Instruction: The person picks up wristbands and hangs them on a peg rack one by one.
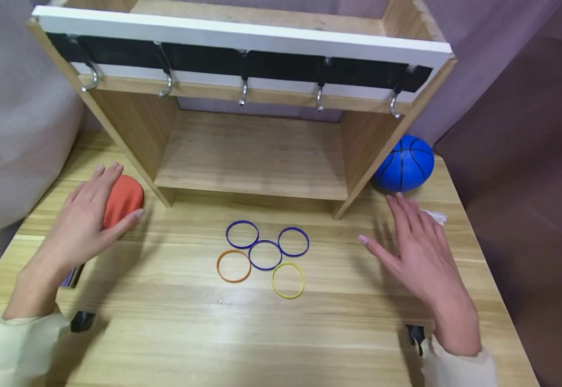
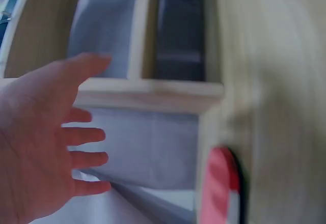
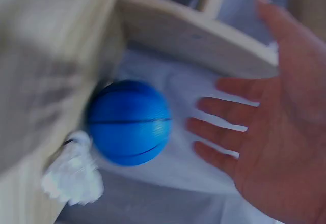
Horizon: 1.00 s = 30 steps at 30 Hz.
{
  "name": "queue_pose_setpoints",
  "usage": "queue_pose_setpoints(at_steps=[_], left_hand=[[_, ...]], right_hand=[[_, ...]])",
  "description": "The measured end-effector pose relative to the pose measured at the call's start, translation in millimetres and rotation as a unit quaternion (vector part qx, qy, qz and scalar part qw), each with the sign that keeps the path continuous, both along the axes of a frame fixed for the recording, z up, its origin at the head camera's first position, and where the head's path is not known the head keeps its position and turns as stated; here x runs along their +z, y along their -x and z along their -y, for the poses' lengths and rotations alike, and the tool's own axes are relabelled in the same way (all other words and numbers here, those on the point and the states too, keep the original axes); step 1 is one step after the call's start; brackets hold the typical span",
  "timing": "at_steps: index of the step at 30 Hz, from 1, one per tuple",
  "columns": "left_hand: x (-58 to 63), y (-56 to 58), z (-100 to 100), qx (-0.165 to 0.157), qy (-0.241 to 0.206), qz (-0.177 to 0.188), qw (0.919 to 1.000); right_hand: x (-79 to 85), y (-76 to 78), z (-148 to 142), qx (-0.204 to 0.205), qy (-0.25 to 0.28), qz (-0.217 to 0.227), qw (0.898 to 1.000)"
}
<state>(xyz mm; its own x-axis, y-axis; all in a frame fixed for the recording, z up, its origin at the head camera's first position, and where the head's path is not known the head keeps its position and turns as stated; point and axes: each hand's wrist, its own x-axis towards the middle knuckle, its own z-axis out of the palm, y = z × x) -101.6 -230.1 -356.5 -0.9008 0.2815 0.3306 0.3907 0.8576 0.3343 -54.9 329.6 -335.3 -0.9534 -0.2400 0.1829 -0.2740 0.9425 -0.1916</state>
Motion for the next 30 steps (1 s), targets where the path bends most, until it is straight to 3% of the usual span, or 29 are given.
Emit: queue_pose_setpoints(at_steps=[3, 5, 9, 12, 15, 19, 23, 30], left_hand=[[12.9, 5.8, -12, 0.010, -0.090, -0.054, 0.9944], [25.8, 9.3, -23, 0.019, -0.159, -0.092, 0.9827], [57.1, 11.0, -48, 0.038, -0.295, -0.160, 0.9414], [74.7, 9.7, -64, 0.056, -0.359, -0.181, 0.9139], [79.4, 12.6, -72, 0.074, -0.396, -0.173, 0.8988], [68.8, 23.0, -68, 0.094, -0.414, -0.167, 0.8899], [59.3, 31.1, -63, 0.101, -0.405, -0.176, 0.8914], [71.3, 23.1, -74, 0.097, -0.373, -0.208, 0.8988]], right_hand=[[10.9, -0.4, 16, 0.009, 0.000, -0.010, 1.000], [15.8, 1.5, 30, 0.018, 0.000, 0.004, 1.000], [14.1, 8.8, 59, 0.054, 0.001, 0.072, 0.996], [6.1, 14.9, 74, 0.082, 0.004, 0.123, 0.989], [-2.8, 20.0, 84, 0.091, 0.011, 0.159, 0.983], [-14.9, 28.7, 93, 0.095, 0.012, 0.170, 0.981], [-25.7, 35.6, 95, 0.094, 0.011, 0.171, 0.981], [-40.3, 42.1, 94, 0.094, 0.011, 0.165, 0.982]])
